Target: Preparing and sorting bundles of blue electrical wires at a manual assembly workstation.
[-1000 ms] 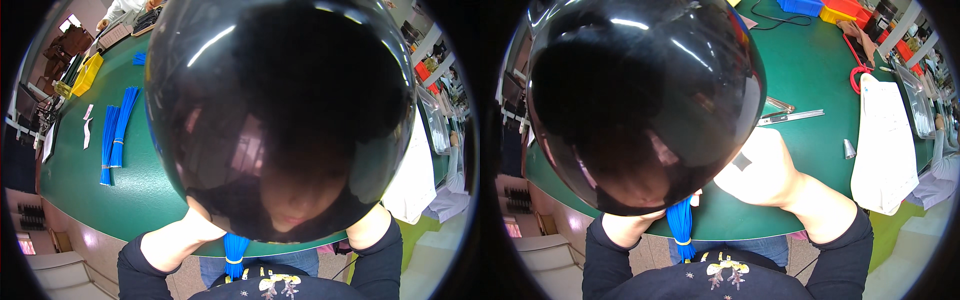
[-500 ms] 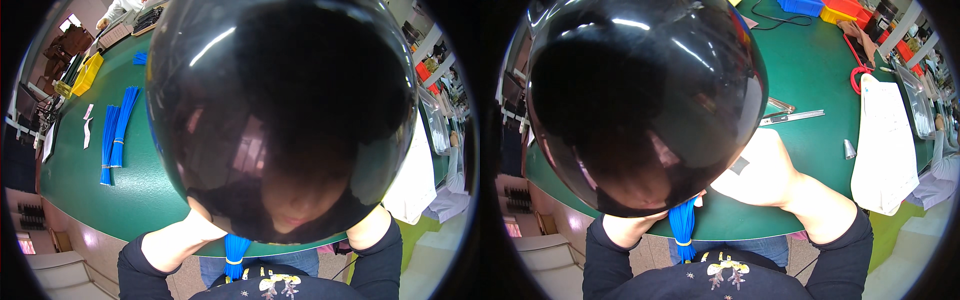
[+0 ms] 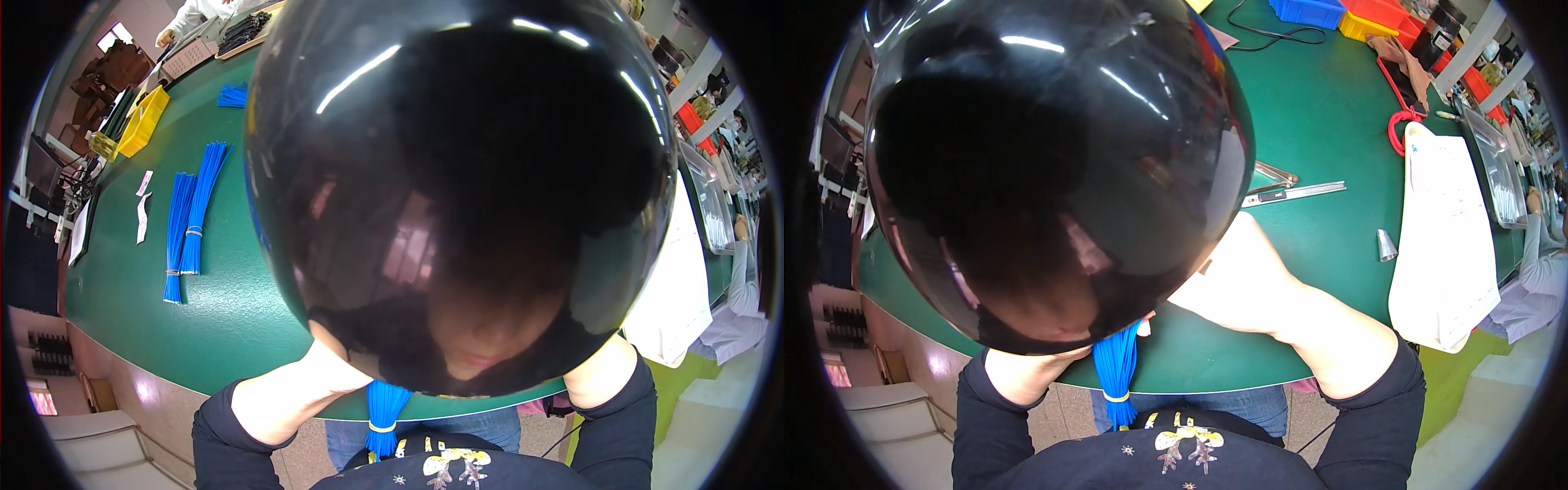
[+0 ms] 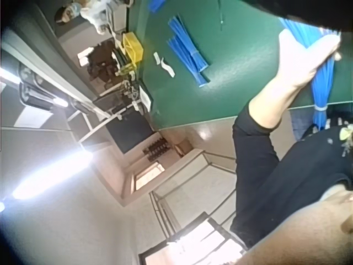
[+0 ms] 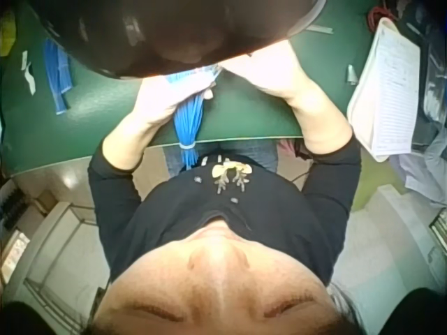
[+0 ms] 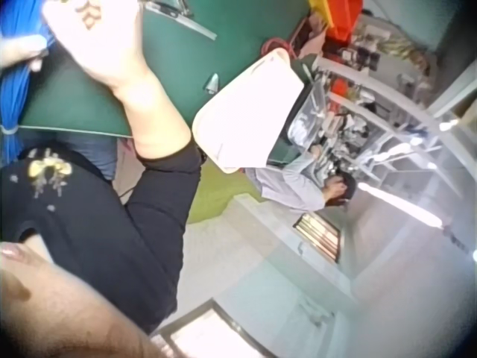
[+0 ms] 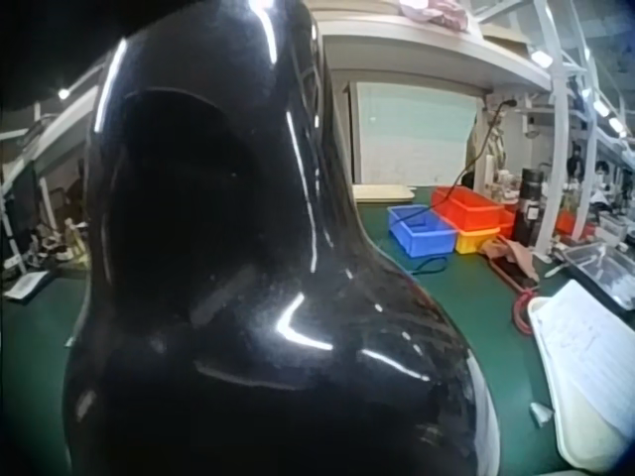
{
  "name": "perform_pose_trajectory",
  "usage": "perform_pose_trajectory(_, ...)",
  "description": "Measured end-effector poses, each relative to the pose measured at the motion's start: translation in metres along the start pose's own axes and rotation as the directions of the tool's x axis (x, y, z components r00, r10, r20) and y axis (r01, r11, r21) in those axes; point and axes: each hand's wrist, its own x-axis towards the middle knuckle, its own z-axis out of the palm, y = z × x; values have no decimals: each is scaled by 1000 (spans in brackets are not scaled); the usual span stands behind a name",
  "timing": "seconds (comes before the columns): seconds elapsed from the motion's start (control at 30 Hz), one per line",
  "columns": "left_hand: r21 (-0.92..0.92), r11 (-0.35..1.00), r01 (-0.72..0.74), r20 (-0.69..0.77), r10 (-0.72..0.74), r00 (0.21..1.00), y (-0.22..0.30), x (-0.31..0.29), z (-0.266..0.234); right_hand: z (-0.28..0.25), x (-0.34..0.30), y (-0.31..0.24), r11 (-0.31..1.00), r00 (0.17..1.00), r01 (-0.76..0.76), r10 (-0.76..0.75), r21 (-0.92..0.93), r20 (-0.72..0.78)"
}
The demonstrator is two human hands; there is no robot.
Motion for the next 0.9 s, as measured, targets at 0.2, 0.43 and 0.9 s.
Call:
perform_pose_trajectory(0.2,-30,1000,6,45,-5,999,-17,19,-12,-11,6,23,831,993,-112,75,545,91)
perform_pose_trajectory(0.43,-3,1000,-26,50,26,998,-15,18,-8,-17,8,114,714,821,-75,-352,697,449)
perform_pose_trajectory(0.9,32,999,-42,45,41,998,-26,25,-18,-2,4,7,662,903,366,-421,-654,80)
